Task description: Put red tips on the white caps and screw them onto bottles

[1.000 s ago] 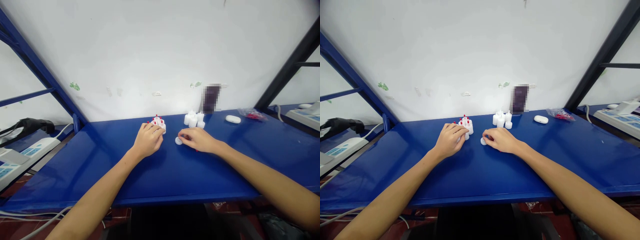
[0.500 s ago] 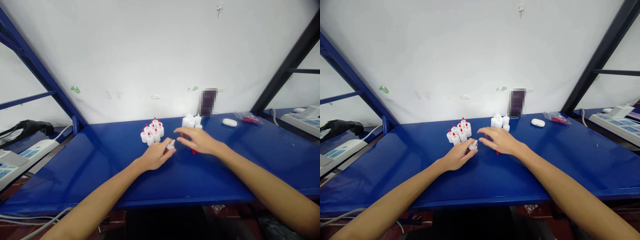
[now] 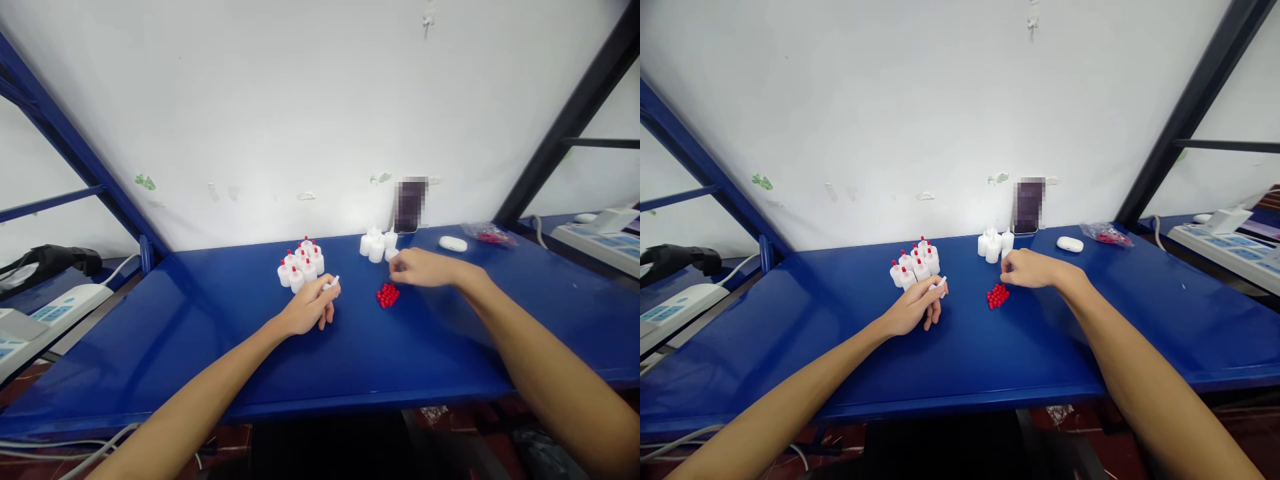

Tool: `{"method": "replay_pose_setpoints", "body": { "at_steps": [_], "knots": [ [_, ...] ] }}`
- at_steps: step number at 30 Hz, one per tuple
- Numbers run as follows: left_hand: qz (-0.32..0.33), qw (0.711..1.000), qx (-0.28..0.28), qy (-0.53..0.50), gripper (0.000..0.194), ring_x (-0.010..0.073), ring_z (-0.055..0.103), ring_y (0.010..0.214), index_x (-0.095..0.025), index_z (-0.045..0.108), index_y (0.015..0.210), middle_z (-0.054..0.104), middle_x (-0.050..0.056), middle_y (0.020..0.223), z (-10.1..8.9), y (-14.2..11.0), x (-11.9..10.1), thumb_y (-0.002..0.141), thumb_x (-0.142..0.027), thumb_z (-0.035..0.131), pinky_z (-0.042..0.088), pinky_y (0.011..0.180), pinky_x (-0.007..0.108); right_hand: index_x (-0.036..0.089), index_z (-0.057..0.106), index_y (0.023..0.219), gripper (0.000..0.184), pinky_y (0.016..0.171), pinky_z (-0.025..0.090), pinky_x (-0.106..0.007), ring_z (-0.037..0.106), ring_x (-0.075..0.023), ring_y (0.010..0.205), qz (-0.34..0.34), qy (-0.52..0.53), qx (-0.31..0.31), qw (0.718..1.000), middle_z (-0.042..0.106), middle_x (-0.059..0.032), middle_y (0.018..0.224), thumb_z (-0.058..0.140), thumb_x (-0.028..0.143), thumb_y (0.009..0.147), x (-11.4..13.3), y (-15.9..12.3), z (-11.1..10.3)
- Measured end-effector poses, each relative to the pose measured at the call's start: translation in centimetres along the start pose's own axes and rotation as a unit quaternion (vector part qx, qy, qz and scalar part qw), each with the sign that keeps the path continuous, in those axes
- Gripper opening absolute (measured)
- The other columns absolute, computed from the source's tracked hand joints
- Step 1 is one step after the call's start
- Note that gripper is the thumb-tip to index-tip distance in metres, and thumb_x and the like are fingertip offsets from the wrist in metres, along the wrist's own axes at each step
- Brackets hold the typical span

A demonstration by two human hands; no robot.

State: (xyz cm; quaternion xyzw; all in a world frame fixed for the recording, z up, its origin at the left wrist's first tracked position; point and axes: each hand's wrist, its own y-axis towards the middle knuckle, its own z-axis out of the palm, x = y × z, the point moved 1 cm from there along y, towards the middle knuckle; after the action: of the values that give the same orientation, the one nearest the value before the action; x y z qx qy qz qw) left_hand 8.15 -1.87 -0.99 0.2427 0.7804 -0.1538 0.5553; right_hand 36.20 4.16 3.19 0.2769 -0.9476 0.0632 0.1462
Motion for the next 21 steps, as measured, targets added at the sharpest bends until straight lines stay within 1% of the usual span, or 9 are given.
{"method": "replay_pose_setpoints", "body": {
  "at_steps": [3,6,9,11,13,15,17,21],
  "knots": [
    [0.004,1.000,-0.011,0.002,0.037,0.0098,0.052,0.040,-0.019,0.049,0.095,0.059,-0.004,0.059,0.0,0.1,-0.1,0.099,-0.056,0.042,0.035,0.044,0.020,0.022,0.072,0.074,0.015,0.052,0.045,-0.028,0.063,-0.0172,0.057,0.013,0.033,0.041,0.999,0.070,-0.0008,0.065,0.058,0.021,0.078,-0.1,-0.2,-0.3],
    [0.026,1.000,-0.006,0.013,0.039,0.0108,0.054,0.052,-0.017,0.053,0.091,0.060,-0.001,0.067,0.0,0.2,-0.5,0.099,-0.054,0.043,0.040,0.053,0.023,0.021,0.073,0.085,0.017,0.058,0.049,-0.029,0.066,-0.0170,0.058,0.035,0.068,0.072,0.994,0.072,-0.0006,0.071,0.059,0.022,0.075,-0.2,-0.4,-0.6],
    [0.044,0.997,0.011,0.063,0.045,0.0126,0.052,0.066,-0.015,0.061,0.082,0.060,0.002,0.077,0.0,0.1,-1.0,0.098,-0.053,0.044,0.040,0.063,0.025,0.019,0.071,0.090,0.020,0.062,0.050,-0.028,0.068,-0.0173,0.062,0.047,0.087,0.097,0.990,0.074,-0.0015,0.079,0.061,0.025,0.073,-0.3,-0.4,-0.9],
    [0.042,0.993,0.006,0.109,0.046,0.0125,0.049,0.069,-0.014,0.065,0.079,0.058,0.002,0.081,0.0,0.0,-1.2,0.096,-0.054,0.049,0.038,0.065,0.026,0.017,0.069,0.093,0.024,0.061,0.050,-0.028,0.067,-0.0166,0.060,0.057,0.100,0.113,0.987,0.074,-0.0025,0.082,0.061,0.026,0.073,-0.3,-0.3,-0.9],
    [0.035,0.990,0.004,0.134,0.048,0.0123,0.047,0.068,-0.014,0.066,0.074,0.057,0.001,0.079,0.1,-0.1,-1.2,0.093,-0.056,0.053,0.036,0.065,0.026,0.016,0.066,0.097,0.027,0.059,0.049,-0.027,0.065,-0.0151,0.057,0.061,0.112,0.121,0.984,0.075,-0.0036,0.085,0.061,0.026,0.072,-0.3,-0.2,-0.9],
    [0.022,0.991,0.013,0.134,0.052,0.0121,0.046,0.065,-0.014,0.064,0.069,0.056,0.001,0.072,0.2,-0.1,-1.2,0.092,-0.059,0.054,0.035,0.062,0.026,0.015,0.065,0.099,0.029,0.058,0.049,-0.027,0.064,-0.0144,0.056,0.058,0.124,0.130,0.982,0.075,-0.0048,0.087,0.061,0.027,0.073,-0.3,-0.2,-0.8],
    [0.007,0.992,0.022,0.124,0.055,0.0116,0.043,0.060,-0.013,0.063,0.067,0.053,0.000,0.064,0.3,-0.1,-1.1,0.091,-0.062,0.053,0.032,0.059,0.026,0.014,0.066,0.103,0.033,0.056,0.050,-0.027,0.067,-0.0159,0.058,0.065,0.135,0.139,0.979,0.075,-0.0062,0.088,0.063,0.030,0.074,-0.3,-0.2,-0.7],
    [0.001,0.992,0.026,0.120,0.057,0.0102,0.037,0.056,-0.013,0.062,0.065,0.048,-0.002,0.057,0.3,-0.1,-0.9,0.091,-0.063,0.052,0.028,0.055,0.026,0.013,0.067,0.108,0.039,0.056,0.053,-0.028,0.071,-0.0206,0.065,0.085,0.151,0.151,0.973,0.075,-0.0069,0.079,0.066,0.034,0.075,-0.2,-0.1,-0.4]
  ]
}}
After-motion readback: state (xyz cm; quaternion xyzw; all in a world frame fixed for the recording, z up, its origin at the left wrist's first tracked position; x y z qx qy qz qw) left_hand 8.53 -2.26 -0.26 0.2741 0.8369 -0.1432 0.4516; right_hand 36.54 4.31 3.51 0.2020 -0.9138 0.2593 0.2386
